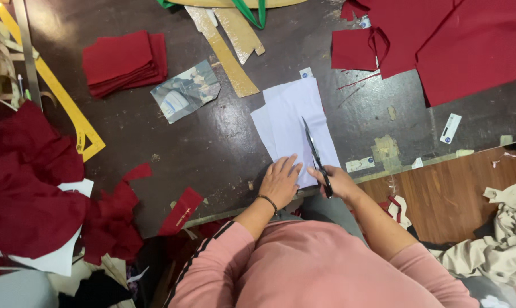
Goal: The person cuts a large piece of red fabric into smaller rectangular pieces using scissors. They then fold the cut pieces and place them on the table. Later, the person picks up a white sheet of paper, folds it, and cuts it into strips.
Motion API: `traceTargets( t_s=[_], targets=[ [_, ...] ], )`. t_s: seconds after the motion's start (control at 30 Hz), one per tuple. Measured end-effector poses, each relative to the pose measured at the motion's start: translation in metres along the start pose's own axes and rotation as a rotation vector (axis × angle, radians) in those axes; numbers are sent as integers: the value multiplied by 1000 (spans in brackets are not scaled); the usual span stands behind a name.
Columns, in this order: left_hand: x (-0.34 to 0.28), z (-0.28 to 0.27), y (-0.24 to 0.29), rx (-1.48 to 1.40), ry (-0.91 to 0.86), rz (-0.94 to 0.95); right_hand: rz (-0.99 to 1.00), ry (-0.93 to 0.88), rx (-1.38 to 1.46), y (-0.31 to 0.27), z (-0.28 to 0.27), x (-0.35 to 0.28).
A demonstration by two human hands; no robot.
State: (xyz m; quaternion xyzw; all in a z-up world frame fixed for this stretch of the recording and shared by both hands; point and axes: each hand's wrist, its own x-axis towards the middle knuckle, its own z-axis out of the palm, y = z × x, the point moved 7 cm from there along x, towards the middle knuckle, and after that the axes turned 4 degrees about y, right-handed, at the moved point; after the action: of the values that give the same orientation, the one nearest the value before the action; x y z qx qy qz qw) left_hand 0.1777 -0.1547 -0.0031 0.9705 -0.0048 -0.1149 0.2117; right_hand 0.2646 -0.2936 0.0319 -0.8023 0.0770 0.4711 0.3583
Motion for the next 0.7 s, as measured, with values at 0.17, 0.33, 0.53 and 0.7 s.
traceTargets(
  t_s=[0.17,0.33,0.53,0.7],
  targets=[
    [-1,-6,0,-1,18,2,-11,20,-49,13,3,24],
    [-2,-15,4,-24,46,14,2,-13,-40,-22,0,17],
    [-3,-23,5,-21,108,21,-27,26,-82,-28,-4,32],
    [-6,-21,6,-34,108,18,-15,-12,-102,-45,3,43]
  ],
)
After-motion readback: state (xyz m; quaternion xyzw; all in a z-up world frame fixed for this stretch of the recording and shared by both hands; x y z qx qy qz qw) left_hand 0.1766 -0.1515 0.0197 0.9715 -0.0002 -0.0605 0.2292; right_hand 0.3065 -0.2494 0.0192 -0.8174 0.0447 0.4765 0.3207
